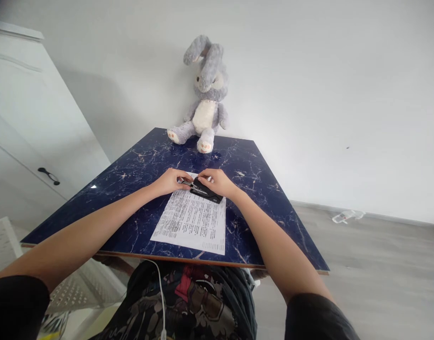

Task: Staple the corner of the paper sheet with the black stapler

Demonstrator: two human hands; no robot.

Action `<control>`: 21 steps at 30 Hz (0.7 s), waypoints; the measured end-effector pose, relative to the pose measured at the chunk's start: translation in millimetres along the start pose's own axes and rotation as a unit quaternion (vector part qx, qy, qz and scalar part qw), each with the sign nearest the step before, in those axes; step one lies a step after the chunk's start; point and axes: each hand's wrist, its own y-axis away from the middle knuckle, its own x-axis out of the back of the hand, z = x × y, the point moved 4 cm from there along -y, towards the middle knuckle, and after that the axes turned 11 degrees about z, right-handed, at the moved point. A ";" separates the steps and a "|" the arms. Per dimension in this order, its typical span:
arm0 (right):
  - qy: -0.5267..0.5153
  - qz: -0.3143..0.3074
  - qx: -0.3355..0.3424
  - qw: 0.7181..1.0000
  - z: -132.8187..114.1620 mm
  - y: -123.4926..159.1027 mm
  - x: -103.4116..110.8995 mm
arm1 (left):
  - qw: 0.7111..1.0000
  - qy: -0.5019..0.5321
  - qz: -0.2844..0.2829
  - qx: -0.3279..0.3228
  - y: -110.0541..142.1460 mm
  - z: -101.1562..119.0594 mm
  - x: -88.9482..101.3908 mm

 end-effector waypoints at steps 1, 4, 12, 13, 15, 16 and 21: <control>0.001 -0.001 -0.001 1.000 0.2 0.0 0.0 | 1.000 -0.001 -0.001 0.001 0.0 -0.5 0.1; 0.004 0.000 -0.002 1.000 1.0 0.0 -0.1 | 1.000 -0.001 -0.003 0.004 0.0 -1.6 0.3; 0.005 -0.007 -0.005 1.000 -0.3 -0.2 -0.5 | 0.999 0.028 -0.018 -0.009 0.5 -4.5 5.7; 0.004 -0.006 -0.005 1.000 -0.6 -0.2 -0.3 | 0.999 0.031 -0.019 -0.009 0.7 -4.8 6.5; 0.003 -0.006 -0.002 1.000 -1.0 -0.2 -0.2 | 0.999 0.030 -0.019 -0.010 1.1 -5.0 7.7; 0.003 -0.006 -0.001 1.000 -0.9 -0.2 -0.1 | 0.999 0.027 -0.018 -0.011 1.2 -4.8 8.0; 0.006 -0.008 -0.003 1.000 -0.7 -0.2 -0.2 | 1.000 0.022 -0.013 -0.017 0.9 -4.0 7.6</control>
